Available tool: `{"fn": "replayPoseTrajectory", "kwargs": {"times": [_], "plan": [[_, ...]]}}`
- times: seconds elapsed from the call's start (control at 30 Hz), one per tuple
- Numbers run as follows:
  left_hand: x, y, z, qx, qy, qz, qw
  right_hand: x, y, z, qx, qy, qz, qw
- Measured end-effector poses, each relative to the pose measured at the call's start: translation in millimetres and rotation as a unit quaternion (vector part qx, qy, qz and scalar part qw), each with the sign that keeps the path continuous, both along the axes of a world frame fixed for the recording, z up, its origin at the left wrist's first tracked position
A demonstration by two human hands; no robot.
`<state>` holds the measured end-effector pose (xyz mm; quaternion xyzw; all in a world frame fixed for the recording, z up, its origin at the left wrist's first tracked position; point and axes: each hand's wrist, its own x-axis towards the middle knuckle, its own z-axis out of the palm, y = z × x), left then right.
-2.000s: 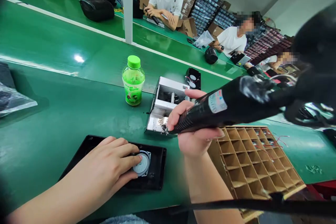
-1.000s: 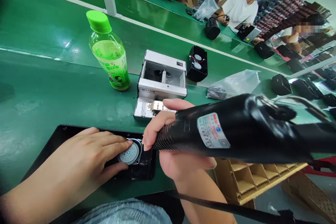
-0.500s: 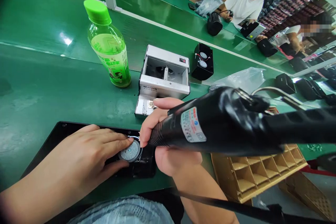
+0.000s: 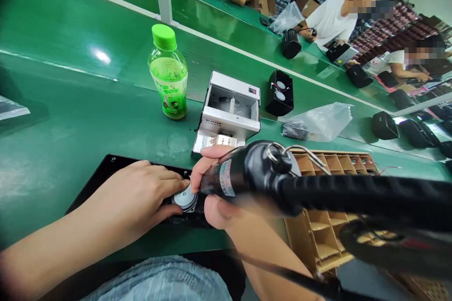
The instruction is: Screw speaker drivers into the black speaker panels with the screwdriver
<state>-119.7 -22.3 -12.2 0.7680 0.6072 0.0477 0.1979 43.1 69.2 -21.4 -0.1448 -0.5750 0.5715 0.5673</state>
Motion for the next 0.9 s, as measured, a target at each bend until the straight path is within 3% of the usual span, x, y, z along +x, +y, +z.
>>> {"fn": "replayPoseTrajectory", "kwargs": {"times": [0.13, 0.23, 0.3, 0.4, 0.53, 0.63, 0.77, 0.9], "plan": [[0, -2, -0.5, 0.009, 0.004, 0.002, 1.000, -3, -3, -8.8, 0.013, -0.011, -0.026, 1.000], [2, -3, 0.5, 0.015, 0.005, 0.005, 1.000, -5, -3, -4.1, 0.014, -0.020, -0.040, 0.999], [2, -4, 0.4, 0.015, 0.003, 0.005, 1.000, -2, -2, 11.5, -0.010, -0.035, -0.040, 0.999], [2, -7, -2.5, 0.015, -0.003, 0.012, 1.000, 8, 6, 49.6, -0.034, -0.017, -0.071, 0.997], [1, -11, -6.6, 0.026, -0.011, 0.019, 0.999, 14, 24, 86.5, 0.022, 0.005, -0.145, 0.989], [1, -11, -6.6, 0.021, -0.017, 0.021, 0.999, 4, 40, 82.1, 0.075, -0.011, -0.145, 0.987], [2, -10, -6.5, 0.022, -0.026, 0.021, 0.999, -8, 53, 66.0, 0.072, -0.031, -0.117, 0.990], [2, -11, -7.4, 0.032, -0.027, 0.021, 0.999, -8, 58, 64.2, 0.078, -0.019, -0.124, 0.989]]}}
